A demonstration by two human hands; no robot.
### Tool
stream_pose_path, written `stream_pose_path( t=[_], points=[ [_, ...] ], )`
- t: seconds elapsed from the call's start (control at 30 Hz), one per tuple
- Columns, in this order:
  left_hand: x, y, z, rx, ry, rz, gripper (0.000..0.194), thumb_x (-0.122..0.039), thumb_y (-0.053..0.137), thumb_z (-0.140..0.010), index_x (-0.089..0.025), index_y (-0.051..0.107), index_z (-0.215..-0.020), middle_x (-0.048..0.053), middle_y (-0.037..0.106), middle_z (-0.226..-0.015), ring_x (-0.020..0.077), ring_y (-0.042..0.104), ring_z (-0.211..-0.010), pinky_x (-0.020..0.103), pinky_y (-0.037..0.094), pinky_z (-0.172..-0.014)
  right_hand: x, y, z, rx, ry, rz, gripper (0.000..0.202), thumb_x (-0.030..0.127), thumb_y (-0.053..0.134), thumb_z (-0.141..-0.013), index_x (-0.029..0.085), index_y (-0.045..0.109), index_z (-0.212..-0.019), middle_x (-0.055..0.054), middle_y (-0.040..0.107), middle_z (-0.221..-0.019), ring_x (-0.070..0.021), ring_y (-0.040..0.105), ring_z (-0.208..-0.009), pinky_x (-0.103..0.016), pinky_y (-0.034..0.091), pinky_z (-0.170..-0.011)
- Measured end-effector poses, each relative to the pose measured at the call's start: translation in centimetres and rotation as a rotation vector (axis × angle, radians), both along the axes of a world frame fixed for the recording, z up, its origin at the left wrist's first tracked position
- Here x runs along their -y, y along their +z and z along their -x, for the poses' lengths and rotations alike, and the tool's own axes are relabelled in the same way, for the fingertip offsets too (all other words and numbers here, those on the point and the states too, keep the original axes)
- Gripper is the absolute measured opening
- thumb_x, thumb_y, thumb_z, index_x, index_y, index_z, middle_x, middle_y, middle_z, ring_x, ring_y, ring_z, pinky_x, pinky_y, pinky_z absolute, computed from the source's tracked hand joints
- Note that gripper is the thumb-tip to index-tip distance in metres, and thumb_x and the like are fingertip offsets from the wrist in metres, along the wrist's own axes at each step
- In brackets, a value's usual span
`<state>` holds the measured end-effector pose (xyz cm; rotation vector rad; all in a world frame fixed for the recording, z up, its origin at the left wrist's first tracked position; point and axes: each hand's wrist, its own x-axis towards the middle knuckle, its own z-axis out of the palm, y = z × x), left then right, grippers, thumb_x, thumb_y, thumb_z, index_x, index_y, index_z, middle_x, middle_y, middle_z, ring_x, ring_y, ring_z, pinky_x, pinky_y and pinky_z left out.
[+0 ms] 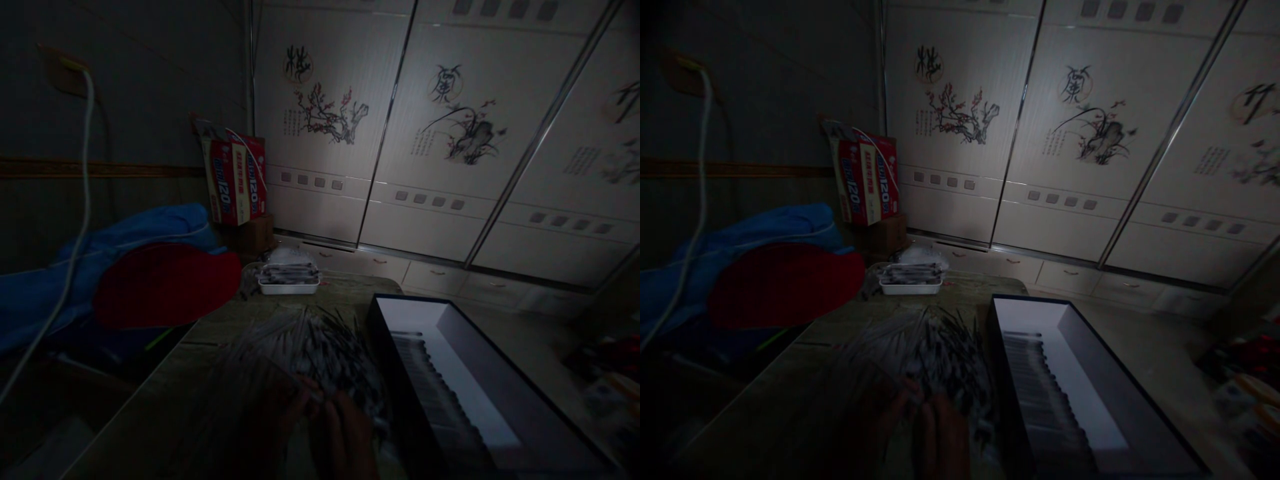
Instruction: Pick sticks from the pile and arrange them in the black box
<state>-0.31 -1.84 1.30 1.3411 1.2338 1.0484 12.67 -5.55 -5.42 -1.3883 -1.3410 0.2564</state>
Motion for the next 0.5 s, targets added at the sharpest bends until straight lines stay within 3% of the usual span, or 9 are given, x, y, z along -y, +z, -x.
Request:
stream_pose_path(
  t=[0.17, 0.3, 0.4, 0.5],
  points=[
    [0.1, 0.2, -0.1, -0.029, 0.034, -0.012, 0.018, -0.031, 0.054, -0.079, -0.022, 0.070, -0.078, 0.000, 0.073, -0.074, 0.0225, 0.067, -0.077, 0.032, 0.050, -0.077, 0.7, -1.7, -0.4, 0.012, -0.024, -0.062, 0.034, 0.060, 0.052, -0.088, 0.032, 0.070, -0.098, -0.005, 0.072, -0.093, -0.0272, 0.067, -0.094, -0.038, 0.053, -0.080],
    [-0.4, -0.6, 0.0, 0.030, 0.034, 0.011, 0.017, -0.029, 0.055, -0.079, -0.021, 0.070, -0.078, 0.000, 0.074, -0.075, 0.0221, 0.068, -0.076, 0.032, 0.050, -0.076, 0.7, -1.6, -0.9, -0.039, -0.039, -0.069, 0.039, 0.064, 0.054, -0.085, 0.034, 0.070, -0.104, -0.004, 0.071, -0.108, -0.0281, 0.063, -0.106, -0.040, 0.051, -0.089],
    [-0.7, -1.2, 0.2, 0.064, -0.002, 0.001, 0.018, -0.032, 0.057, -0.080, -0.021, 0.070, -0.081, 0.001, 0.074, -0.075, 0.0223, 0.068, -0.075, 0.033, 0.050, -0.076, 0.2, -0.4, -1.0, -0.105, 0.023, 0.015, 0.037, 0.059, 0.050, -0.090, 0.029, 0.071, -0.089, -0.004, 0.072, -0.087, -0.0217, 0.066, -0.082, -0.031, 0.052, -0.073],
    [-0.5, -1.2, 0.3, 0.011, 0.000, 0.004, 0.021, -0.036, 0.057, -0.081, -0.020, 0.070, -0.085, 0.002, 0.074, -0.081, 0.0232, 0.068, -0.080, 0.033, 0.049, -0.077, -0.5, 1.1, -1.0, -0.178, 0.160, 0.104, 0.043, 0.053, 0.045, -0.094, 0.024, 0.063, -0.068, 0.001, 0.059, -0.059, -0.0139, 0.056, -0.055, -0.023, 0.044, -0.054]
  ],
)
